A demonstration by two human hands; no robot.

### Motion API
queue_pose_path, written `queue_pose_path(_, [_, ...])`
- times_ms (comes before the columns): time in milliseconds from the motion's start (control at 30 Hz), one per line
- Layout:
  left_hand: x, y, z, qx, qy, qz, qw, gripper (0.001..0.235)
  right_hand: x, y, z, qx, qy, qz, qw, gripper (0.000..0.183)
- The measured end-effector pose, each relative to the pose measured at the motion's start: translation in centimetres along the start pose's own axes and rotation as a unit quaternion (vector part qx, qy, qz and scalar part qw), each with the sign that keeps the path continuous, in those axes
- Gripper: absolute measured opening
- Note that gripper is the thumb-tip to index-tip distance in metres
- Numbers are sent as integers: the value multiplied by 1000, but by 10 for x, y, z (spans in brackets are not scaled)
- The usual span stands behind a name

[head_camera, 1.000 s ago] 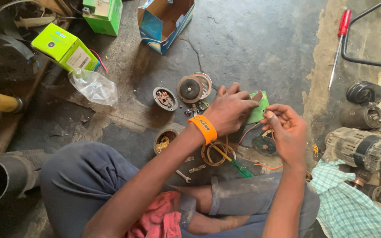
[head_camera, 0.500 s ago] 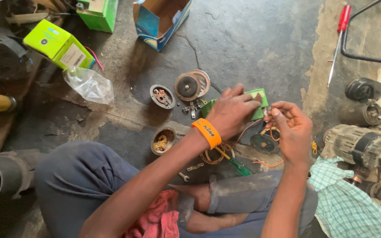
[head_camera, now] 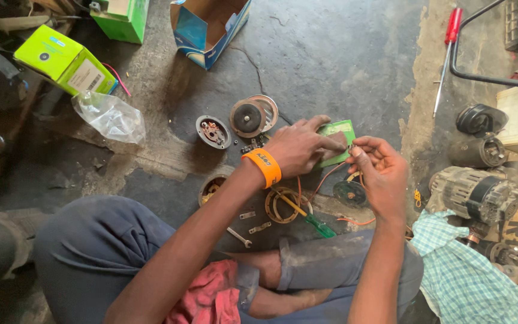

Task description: The person sits on the floor and uses a screwdriver to adjust connections on a green battery and a disassembled motor component. They manipulate wires and small metal parts, occasionally wiping the battery with a cloth.

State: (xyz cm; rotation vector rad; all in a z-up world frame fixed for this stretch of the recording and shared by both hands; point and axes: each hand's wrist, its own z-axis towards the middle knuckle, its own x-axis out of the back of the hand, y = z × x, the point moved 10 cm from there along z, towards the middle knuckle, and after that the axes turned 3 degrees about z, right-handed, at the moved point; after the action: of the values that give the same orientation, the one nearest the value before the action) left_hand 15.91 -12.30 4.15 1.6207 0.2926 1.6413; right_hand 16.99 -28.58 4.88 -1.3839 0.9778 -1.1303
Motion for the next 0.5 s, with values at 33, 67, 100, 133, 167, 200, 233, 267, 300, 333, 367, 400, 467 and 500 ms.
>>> queue_pose_path(33, [2, -3, -1, -4, 5, -17, 1000, 40, -1, -2, 0, 2, -1, 0, 1000, 16])
queue_pose_path(67, [3, -6, -1, -8, 11, -34, 999, 37, -4, -4, -1, 5, -2, 0, 1000, 16])
queue_pose_path(100, [0, -12, -2, 0, -2, -56, 998, 37, -6, -6, -2, 7, -3, 0, 1000, 15])
queue_pose_path(133, [-2, -19, -2, 7, -15, -79, 997, 36, -7, -7, -3, -3, 0, -8, 1000, 14])
queue_pose_path(167, [-7, -24, -2, 14, -28, -101, 994, 36, -9, -7, -5, -14, 3, -16, 1000, 14])
queue_pose_path(200, [-9, -29, -2, 16, -27, -104, 994, 37, -10, -8, -6, -23, 7, -24, 999, 13])
queue_pose_path(233, [-12, -33, 0, 17, -26, -106, 994, 38, -14, -8, -7, -27, 0, -31, 999, 14])
queue_pose_path(267, [-15, -37, 1, 19, -26, -109, 993, 40, -19, -9, -7, -31, -5, -38, 999, 14])
queue_pose_path(300, [-15, -36, 3, -11, -13, -123, 992, 40, -23, -9, -7, -36, -11, -45, 998, 14])
queue_pose_path(333, [-13, -34, 3, -40, 0, -136, 990, 42, -26, -11, -7, -29, -10, -56, 998, 14])
queue_pose_path(367, [-12, -33, 2, -70, 12, -148, 986, 44, -30, -13, -7, -23, -8, -66, 998, 15])
queue_pose_path(400, [-16, -37, 2, -58, -2, -160, 985, 46, -33, -15, -6, -16, -7, -77, 997, 15])
queue_pose_path(467, [-21, -44, 3, -37, -28, -182, 982, 52, -38, -21, -9, -5, -13, -100, 995, 16])
queue_pose_path(500, [-21, -44, 3, -39, -34, -182, 982, 49, -40, -24, -10, 1, -15, -111, 994, 17])
